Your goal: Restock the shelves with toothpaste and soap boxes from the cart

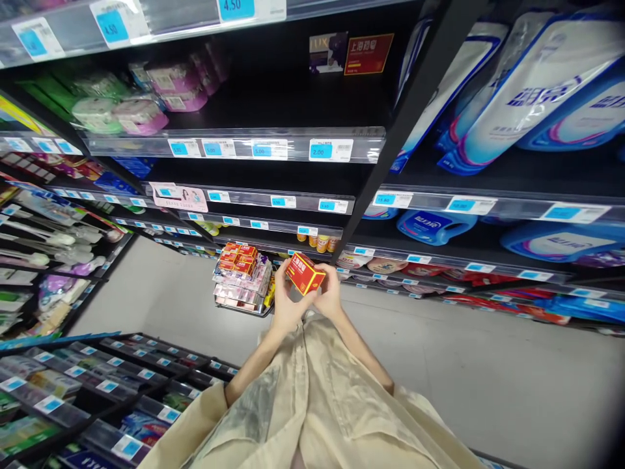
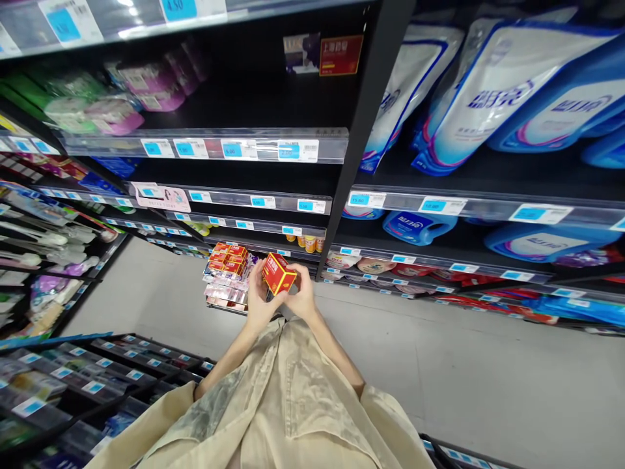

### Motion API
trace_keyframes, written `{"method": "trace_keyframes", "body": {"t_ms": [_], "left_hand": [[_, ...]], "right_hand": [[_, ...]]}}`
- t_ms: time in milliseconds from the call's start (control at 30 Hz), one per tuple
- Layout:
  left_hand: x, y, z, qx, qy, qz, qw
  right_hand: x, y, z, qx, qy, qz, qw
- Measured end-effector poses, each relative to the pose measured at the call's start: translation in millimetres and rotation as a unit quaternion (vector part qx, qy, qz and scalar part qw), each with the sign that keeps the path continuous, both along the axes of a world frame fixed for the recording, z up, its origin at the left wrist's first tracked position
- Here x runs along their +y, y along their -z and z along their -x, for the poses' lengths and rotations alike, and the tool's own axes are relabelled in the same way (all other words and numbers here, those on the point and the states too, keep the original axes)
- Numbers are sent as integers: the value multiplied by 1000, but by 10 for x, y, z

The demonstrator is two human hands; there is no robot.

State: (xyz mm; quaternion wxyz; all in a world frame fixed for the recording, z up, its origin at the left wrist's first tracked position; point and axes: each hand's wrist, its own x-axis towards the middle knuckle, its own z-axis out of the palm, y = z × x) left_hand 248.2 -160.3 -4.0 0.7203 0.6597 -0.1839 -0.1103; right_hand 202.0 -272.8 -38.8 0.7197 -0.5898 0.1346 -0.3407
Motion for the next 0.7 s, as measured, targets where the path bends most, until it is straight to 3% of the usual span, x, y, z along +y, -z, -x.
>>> {"method": "trace_keyframes", "body": {"t_ms": [133, 300, 467, 567, 700], "left_hand": [[-6, -27, -40, 152, 28, 84, 984], [4, -18, -67, 390, 62, 201, 896], [75, 94, -82, 487, 62, 255, 833], [104, 111, -101, 491, 72, 263, 827], [106, 68, -134, 475, 79, 245, 841]], "right_hand": [[72, -116, -4, -12, -49, 7, 999], [67, -133, 4, 11, -28, 51, 998], [30, -71, -20, 66, -10, 93, 993], [42, -60, -46, 74, -18, 91, 993], [56, -68, -78, 81, -25, 90, 992]]}}
